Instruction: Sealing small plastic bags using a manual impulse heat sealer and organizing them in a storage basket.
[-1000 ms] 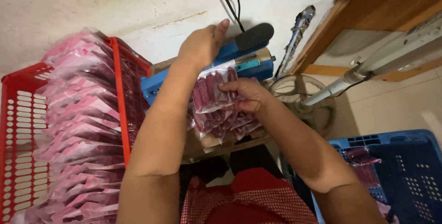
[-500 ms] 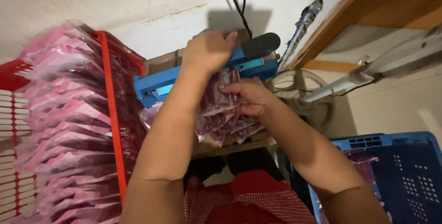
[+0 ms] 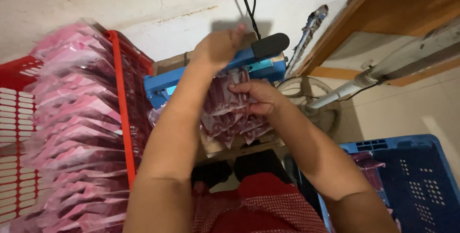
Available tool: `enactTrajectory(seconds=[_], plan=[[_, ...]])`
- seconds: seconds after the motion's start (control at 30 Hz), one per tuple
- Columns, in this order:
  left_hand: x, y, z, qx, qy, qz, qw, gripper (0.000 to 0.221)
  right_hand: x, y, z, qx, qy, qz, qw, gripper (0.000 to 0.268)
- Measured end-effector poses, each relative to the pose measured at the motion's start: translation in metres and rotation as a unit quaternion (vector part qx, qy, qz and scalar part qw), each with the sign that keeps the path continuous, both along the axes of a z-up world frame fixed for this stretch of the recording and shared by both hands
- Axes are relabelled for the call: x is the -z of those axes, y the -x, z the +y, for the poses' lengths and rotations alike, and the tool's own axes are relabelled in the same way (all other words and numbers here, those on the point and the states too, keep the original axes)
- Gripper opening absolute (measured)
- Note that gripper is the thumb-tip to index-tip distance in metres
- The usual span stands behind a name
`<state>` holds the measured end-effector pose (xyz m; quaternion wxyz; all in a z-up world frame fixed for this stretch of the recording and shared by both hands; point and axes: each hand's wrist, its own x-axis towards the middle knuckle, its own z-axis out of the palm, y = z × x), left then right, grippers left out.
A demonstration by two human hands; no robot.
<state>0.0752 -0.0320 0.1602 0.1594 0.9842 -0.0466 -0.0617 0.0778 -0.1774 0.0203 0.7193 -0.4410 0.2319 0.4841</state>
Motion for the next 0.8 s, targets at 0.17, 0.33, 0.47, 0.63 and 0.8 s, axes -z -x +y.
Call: enactTrajectory(seconds=[0.17, 0.33, 0.47, 0.63, 0.8], plan=[[0.019, -0.021, 0.012, -0.153, 0.215, 0.029, 0.964, 0.098, 0.01, -0.004, -0.002, -0.078, -0.019, -0.036, 0.996, 0.026], [0.01, -0.022, 0.025, -0.135, 0.196, -0.076, 0.968, 0.081, 0.003, 0.001, -0.001, -0.057, -0.034, -0.05, 0.997, 0.027], [0.009, -0.017, 0.035, -0.092, 0.135, -0.254, 0.953, 0.059, -0.003, 0.001, 0.001, -0.054, -0.034, -0.048, 0.997, 0.024], [-0.004, 0.029, 0.031, -0.159, 0.16, -0.453, 0.863, 0.03, -0.006, 0.003, 0.005, -0.043, -0.027, -0.076, 0.996, 0.036], [0.043, 0.121, 0.009, -0.251, 0.207, -0.562, 0.761, 0.006, -0.046, 0.022, 0.019, -0.011, 0.008, -0.105, 0.994, 0.082]])
